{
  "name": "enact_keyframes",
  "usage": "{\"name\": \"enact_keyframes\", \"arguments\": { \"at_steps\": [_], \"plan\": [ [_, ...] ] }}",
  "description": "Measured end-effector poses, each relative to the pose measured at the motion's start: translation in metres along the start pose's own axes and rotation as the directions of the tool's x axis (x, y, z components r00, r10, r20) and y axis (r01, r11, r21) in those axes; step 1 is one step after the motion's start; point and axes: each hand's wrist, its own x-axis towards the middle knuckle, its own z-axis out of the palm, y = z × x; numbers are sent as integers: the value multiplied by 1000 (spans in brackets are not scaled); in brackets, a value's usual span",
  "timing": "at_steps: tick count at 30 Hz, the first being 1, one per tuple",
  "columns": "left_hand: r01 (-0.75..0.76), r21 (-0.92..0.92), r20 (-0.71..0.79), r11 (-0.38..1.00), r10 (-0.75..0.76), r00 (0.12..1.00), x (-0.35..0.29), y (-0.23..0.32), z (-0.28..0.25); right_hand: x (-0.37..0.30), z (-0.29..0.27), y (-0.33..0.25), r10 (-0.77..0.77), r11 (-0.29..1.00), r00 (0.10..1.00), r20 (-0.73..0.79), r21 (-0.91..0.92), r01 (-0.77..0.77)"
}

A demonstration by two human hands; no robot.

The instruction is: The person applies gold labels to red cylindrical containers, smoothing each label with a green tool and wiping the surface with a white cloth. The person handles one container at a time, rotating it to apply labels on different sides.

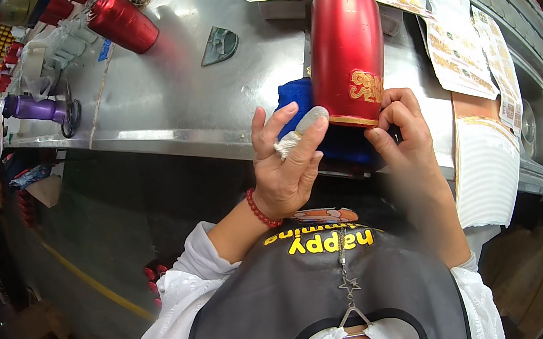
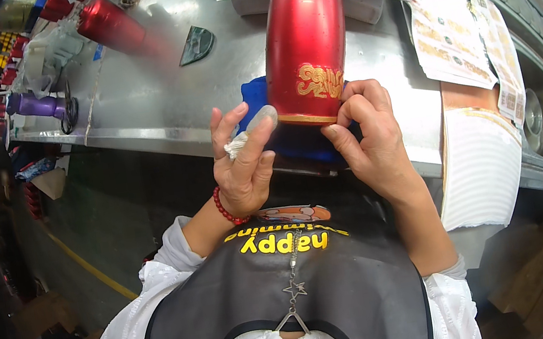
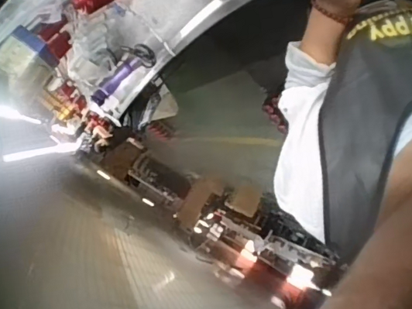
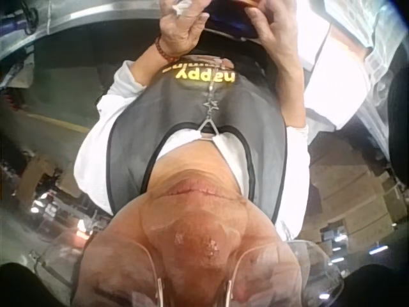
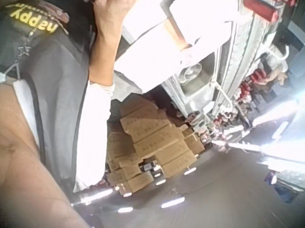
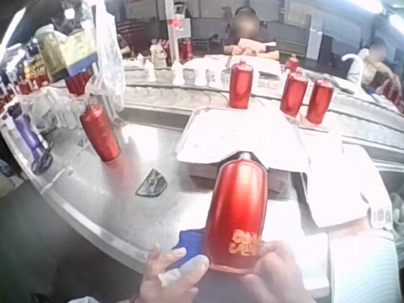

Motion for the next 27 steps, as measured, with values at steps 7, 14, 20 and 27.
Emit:
{"name": "enact_keyframes", "arguments": {
  "at_steps": [7,14,20,27],
  "plan": [
    [377,-391,10,840,-405,914,11,-13,13,1,1,0,-23,999,1000,-5,-29,22],
    [463,-353,214,813,-412,886,30,-18,12,0,1,0,-16,999,1000,6,-31,16],
    [491,-430,215,758,-442,871,32,-19,14,1,1,0,-28,999,1000,3,-33,28],
    [480,-382,242,790,-416,877,42,-19,12,0,2,-1,-14,999,1000,-2,-31,14]
  ]
}}
